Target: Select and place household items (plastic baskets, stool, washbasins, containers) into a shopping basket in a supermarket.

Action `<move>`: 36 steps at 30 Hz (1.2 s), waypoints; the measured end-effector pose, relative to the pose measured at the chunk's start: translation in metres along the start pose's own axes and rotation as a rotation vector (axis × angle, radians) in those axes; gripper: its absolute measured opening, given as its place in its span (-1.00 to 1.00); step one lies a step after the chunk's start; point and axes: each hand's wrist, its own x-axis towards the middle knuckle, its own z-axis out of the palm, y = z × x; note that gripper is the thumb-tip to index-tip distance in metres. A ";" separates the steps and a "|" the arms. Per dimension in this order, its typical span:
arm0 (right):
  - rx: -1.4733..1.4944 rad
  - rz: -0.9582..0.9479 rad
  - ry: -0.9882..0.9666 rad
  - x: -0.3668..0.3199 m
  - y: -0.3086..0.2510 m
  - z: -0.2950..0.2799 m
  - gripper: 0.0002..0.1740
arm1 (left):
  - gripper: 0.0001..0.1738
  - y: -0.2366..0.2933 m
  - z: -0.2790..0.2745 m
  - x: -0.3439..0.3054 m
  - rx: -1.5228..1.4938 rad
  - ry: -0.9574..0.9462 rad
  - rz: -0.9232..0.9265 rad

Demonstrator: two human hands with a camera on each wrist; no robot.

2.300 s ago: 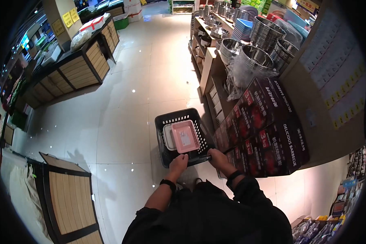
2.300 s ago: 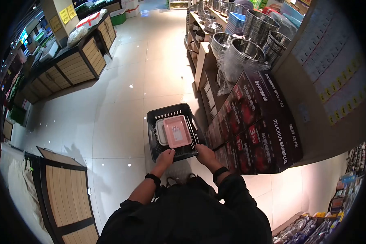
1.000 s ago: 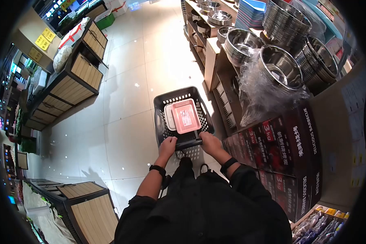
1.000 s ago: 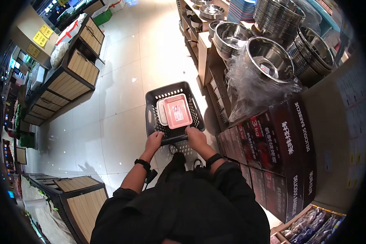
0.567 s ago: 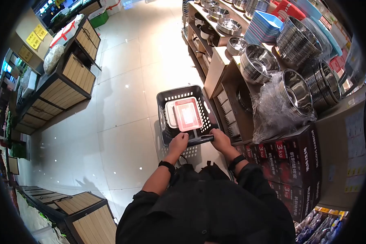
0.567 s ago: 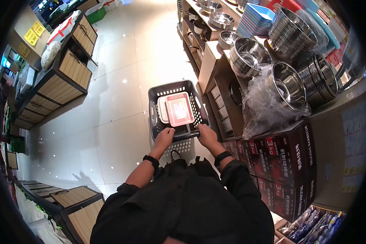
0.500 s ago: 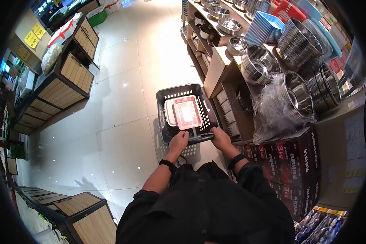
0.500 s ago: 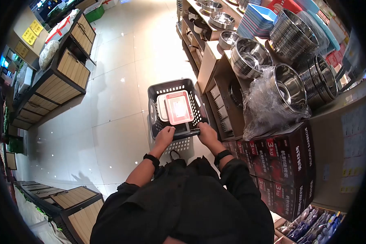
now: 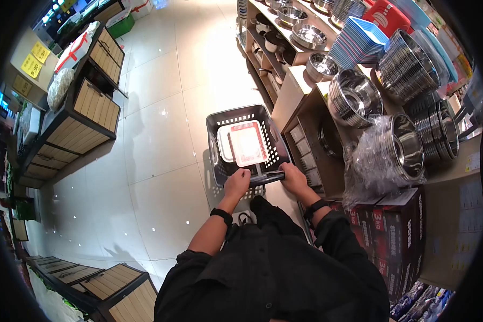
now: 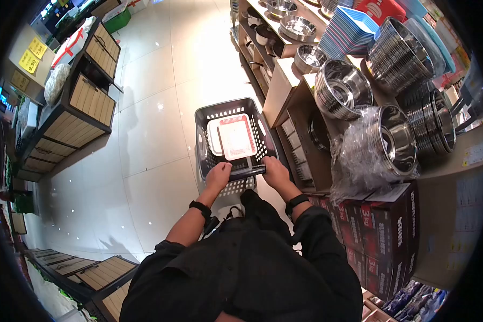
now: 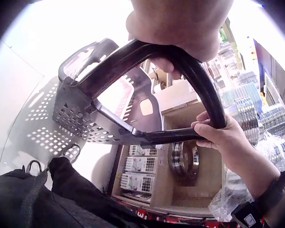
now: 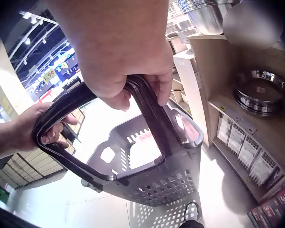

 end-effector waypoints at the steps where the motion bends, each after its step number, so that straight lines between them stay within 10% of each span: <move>1: 0.004 -0.001 0.005 0.010 0.001 0.000 -0.81 | -0.56 0.002 -0.002 0.008 0.002 -0.011 -0.008; 27: 0.084 -0.098 0.033 0.199 -0.012 -0.019 -0.67 | -0.59 0.028 -0.049 0.192 0.010 0.010 -0.011; 36: 0.042 -0.061 0.005 0.270 -0.022 -0.026 -0.74 | -0.54 0.058 -0.086 0.258 -0.064 -0.265 -0.062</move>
